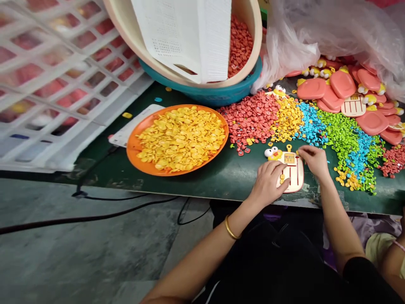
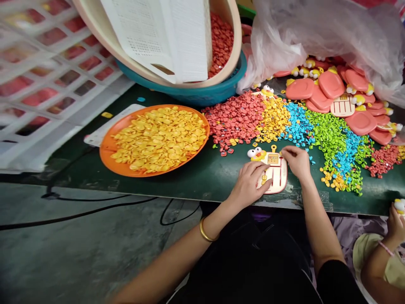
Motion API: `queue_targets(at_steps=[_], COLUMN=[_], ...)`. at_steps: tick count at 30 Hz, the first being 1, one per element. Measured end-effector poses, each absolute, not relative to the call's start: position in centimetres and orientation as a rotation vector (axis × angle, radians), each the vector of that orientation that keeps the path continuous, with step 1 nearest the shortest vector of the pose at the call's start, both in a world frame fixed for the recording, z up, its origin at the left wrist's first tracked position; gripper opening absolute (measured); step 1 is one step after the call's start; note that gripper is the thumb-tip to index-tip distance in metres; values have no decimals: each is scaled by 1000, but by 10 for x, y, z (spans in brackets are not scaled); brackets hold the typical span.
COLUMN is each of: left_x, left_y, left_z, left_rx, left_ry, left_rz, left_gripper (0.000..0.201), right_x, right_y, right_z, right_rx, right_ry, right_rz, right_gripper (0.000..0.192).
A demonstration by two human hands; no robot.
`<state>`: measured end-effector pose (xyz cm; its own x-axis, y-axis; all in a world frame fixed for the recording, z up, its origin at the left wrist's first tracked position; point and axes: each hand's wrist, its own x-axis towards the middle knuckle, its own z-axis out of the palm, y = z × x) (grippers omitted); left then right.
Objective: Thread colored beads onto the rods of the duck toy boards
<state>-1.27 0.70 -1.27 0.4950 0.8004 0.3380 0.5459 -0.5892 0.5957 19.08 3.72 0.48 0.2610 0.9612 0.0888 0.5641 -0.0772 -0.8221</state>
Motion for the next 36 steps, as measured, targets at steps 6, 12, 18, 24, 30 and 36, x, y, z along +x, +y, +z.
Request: queue_targets(at_steps=[6, 12, 18, 24, 30, 36], left_x=[-13, -15, -15, -15, -12, -6], left_y=[6, 9, 9, 9, 6, 8], left_z=[-13, -13, -11, -10, -7, 0], left_rx=[2301, 2306, 2519, 2496, 2492, 2499], left_ry=[1156, 1090, 947, 932, 978, 1077], left_rz=[851, 821, 688, 708, 715, 604], left_gripper=[32, 32, 39, 36, 33, 45], right_x=[181, 167, 213, 219, 189, 194], right_y=[-2, -13, 60, 46, -15, -14], right_z=[-2, -8, 1, -1, -10, 4], right_rx=[-1648, -1470, -1897, -1789, -1610, -1555], right_ry=[-1696, -1817, -1517, -1452, -1451, -1665], right_rz=[350, 348, 151, 468, 496, 477], right_gripper=[25, 26, 20, 19, 19, 23])
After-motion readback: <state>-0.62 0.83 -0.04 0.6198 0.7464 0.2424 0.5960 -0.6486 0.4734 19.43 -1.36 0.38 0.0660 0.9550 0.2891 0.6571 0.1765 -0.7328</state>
